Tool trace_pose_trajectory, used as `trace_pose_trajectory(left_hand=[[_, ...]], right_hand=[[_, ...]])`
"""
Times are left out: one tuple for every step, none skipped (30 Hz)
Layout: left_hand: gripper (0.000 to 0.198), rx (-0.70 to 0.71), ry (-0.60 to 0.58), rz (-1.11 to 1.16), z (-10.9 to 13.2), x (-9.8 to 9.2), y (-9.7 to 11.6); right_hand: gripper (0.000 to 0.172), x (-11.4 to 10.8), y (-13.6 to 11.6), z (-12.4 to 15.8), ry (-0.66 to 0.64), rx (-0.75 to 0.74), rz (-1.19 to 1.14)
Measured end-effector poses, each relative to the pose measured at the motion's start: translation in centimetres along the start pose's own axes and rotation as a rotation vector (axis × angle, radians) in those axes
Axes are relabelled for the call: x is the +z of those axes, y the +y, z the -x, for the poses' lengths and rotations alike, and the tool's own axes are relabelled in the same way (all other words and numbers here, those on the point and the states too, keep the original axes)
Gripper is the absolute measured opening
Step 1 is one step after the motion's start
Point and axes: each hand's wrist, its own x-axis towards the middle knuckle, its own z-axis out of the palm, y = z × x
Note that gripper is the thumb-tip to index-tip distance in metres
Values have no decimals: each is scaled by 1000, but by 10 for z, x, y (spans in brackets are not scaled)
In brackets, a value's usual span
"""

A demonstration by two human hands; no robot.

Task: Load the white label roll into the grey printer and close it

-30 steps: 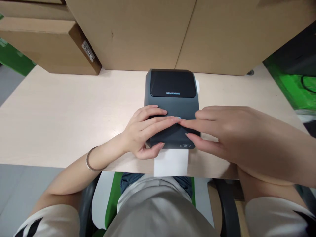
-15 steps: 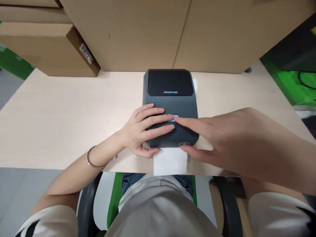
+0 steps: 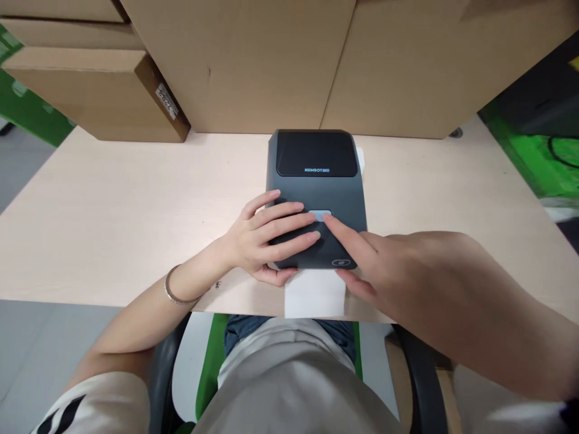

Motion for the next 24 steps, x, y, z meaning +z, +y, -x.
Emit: trace_pose_trajectory(left_hand=[[50,3,5,1,0,0,0],[50,5,11,6,0,0,0],[49,6,19,16,-1,0,0],[49,6,25,28,-1,0,-1],[49,5,32,41,-2,1,-1],[49,5,38,52,-2,1,-1],[48,6,42,58,-2,1,-2],[48,10,47,60,-2,1,-3],[48,15,52,61,-2,1,-4],[48,21,56,62,-1,1,-4],[48,25,58,65,0,1,-5],[49,25,54,70,1,1,-5],[49,17,42,75,2,1,-6],[50,6,26,77,3,1,-6],[50,-3,14,74,4,1,-6],[50,-8,9,70,4,1,-6],[50,-8,14,67,3,1,-6],[50,-3,27,68,3,0,-5],[49,4,44,69,2,0,-5],[49,5,56,70,1,0,-5],[49,-3,55,70,1,0,-4],[50,-20,45,67,2,0,-4],[52,-46,26,59,4,0,-3],[55,-78,2,50,7,0,-3]], right_hand=[[64,-1,-1,0,2,-1,2],[64,-2,-2,-1,7,-2,15],[64,-3,-4,-1,19,-5,34],[64,-4,-5,-2,37,-12,51],[62,-5,-7,-3,54,-23,61],[61,-6,-8,-4,78,-28,65],[59,-7,-10,-5,97,-31,66],[57,-8,-12,-6,110,-33,67],[56,-9,-14,-7,116,-33,68],[56,-10,-15,-8,118,-32,73],[56,-10,-16,-9,118,-26,79],[56,-10,-16,-10,118,-23,83],[56,-10,-17,-10,123,-19,87],[55,-10,-17,-10,131,-17,91],[55,-10,-17,-10,144,-16,97],[54,-10,-17,-10,154,-16,101],[53,-9,-17,-10,162,-18,105],[52,-9,-16,-9,165,-25,106],[51,-9,-17,-9,164,-30,105],[51,-8,-16,-8,161,-34,99],[51,-8,-16,-7,165,-38,91],[52,-8,-16,-7,171,-43,81],[52,-8,-15,-6,187,-40,70],[53,-9,-14,-5,203,-31,57]])
